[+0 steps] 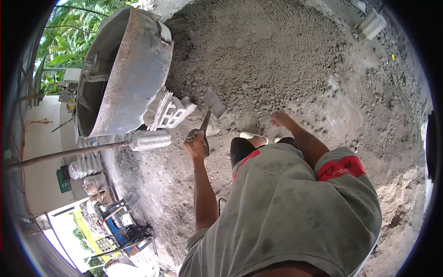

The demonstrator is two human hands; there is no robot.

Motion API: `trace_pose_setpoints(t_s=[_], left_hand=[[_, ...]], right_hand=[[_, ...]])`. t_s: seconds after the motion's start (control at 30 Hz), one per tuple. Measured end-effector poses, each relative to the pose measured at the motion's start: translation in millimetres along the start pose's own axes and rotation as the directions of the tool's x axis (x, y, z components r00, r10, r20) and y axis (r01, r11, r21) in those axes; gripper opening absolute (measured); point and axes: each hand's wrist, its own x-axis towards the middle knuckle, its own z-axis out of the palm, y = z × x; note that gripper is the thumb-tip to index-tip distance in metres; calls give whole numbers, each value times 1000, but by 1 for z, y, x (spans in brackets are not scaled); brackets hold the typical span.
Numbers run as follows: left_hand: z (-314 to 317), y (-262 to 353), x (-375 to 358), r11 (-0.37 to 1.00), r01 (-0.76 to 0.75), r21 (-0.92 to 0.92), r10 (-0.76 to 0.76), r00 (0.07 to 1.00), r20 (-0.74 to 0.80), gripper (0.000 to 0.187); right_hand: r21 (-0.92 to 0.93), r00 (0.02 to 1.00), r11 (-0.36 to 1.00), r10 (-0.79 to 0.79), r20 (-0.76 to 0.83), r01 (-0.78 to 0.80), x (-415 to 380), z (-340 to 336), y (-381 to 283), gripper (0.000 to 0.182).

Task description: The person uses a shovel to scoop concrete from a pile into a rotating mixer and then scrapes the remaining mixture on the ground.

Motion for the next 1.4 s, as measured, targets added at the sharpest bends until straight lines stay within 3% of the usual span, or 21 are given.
trace_pose_setpoints(t_s=[0.03,0.07,0.1,0.17,0.27,0.37,0.43,0.5,0.57,0.63,0.67,0.7,0.8,0.83,1.03,1.1,1.17,1.2,1.27,1.37,1.4], left_hand=[[-2,12,2,1000,-15,-8,15,1000,-4,19],[-6,21,0,999,-31,-9,31,999,-29,20],[-14,25,-6,999,-35,-9,34,997,-65,21],[-31,38,-14,997,-40,-66,31,991,-134,21],[-50,44,-8,950,35,-310,-140,936,-324,22],[-58,43,24,602,-28,-798,-341,894,-289,23],[-64,34,67,401,-105,-910,-409,868,-281,21],[-69,17,127,155,-108,-982,-421,892,-165,21],[-58,-14,207,154,-110,-982,-426,889,-167,23],[-49,-16,259,267,-116,-957,-591,764,-258,23],[-53,-21,267,95,-113,-989,-565,812,-147,24],[-54,-22,280,80,-118,-990,-565,813,-142,24],[-65,-32,282,218,-88,-972,-635,744,-210,24],[-69,-21,284,185,-69,-980,-645,744,-174,23],[-95,25,324,12,-30,-999,-674,738,-30,14],[-95,11,360,-214,-155,-964,-626,780,13,14],[-50,-55,453,266,-46,-963,-596,777,-202,16],[-53,-43,479,221,-81,-972,-641,739,-208,18],[-44,-64,487,138,-124,-983,-598,781,-182,18],[-40,-90,464,-61,-74,-995,-600,799,-22,18],[-36,-87,460,451,-56,-891,-481,825,-296,17]], right_hand=[[-183,928,926,-284,239,331,24,25,-4,35],[-70,975,992,-85,203,101,-13,61,-58,40],[-111,945,991,-37,325,76,-16,89,-84,45],[-42,816,997,71,573,-58,-3,143,-111,60],[-78,646,959,243,724,-273,24,227,-157,74],[250,586,831,108,803,-496,58,301,-199,73],[511,766,767,-39,642,-389,78,338,-242,48],[473,760,761,42,648,-445,108,354,-268,28],[530,801,696,109,589,-485,176,358,-267,22],[598,833,617,183,523,-511,209,361,-279,16],[466,828,718,281,485,-517,214,361,-291,13],[317,825,796,362,434,-516,225,362,-306,10],[256,869,842,404,284,-475,213,384,-313,14],[238,900,872,388,198,-428,209,387,-326,15],[222,839,825,443,317,-520,237,396,-365,10],[116,843,865,432,322,-487,295,395,-383,4],[300,735,702,465,493,-645,401,388,-358,7],[291,751,733,431,501,-615,431,390,-352,7],[12,909,925,370,194,-379,470,392,-348,5],[-12,900,920,385,204,-391,483,384,-320,10],[148,872,879,402,279,-453,465,378,-327,9]])
